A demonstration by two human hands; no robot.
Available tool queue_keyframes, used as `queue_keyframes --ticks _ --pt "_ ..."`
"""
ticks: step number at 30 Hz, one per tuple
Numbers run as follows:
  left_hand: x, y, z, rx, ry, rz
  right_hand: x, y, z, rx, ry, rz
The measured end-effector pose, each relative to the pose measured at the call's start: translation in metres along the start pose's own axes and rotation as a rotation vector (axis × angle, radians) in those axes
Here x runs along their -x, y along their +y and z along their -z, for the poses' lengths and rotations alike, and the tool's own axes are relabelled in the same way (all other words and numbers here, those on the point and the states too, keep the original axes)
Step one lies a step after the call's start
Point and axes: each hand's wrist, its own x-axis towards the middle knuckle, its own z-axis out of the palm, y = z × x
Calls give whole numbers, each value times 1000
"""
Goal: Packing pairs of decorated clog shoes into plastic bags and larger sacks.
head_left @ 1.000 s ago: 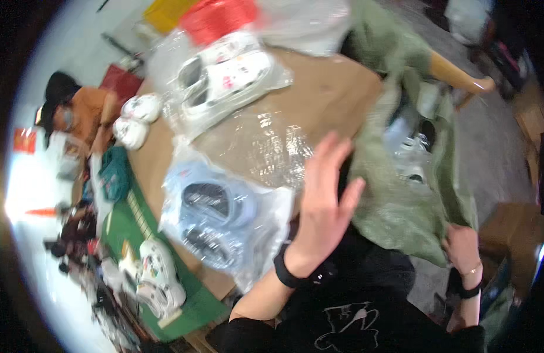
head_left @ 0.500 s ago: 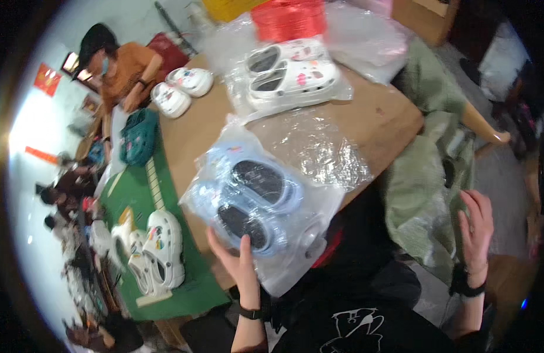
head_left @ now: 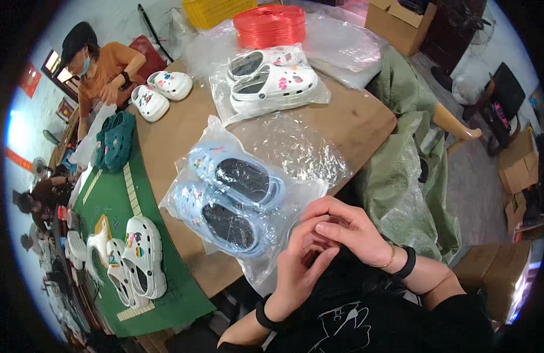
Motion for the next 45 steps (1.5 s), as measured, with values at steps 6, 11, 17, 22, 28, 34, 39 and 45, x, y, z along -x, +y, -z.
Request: queue_keyframes --ticks 6,11,17,22,28,34,39,45 --pt "4 -11 15 -2 -25 109 -10 10 -18 48 -48 -11" --pt "9 -19 23 49 29 -19 -18 13 -24 170 -114 -42" --pt "23 -14 41 61 21 125 -25 18 -22 781 -189 428" --pt "47 -21 72 -320 644 -113 -46 14 -13 929 96 507" --pt "51 -21 93 328 766 104 -76 23 -7 1101 306 602" --pt "51 -27 89 357 648 24 -74 34 -11 1115 189 500" --pt "42 -18 84 646 583 66 -82 64 3 1063 118 261" --pt "41 -24 86 1179 346 25 -83 78 9 884 63 84"
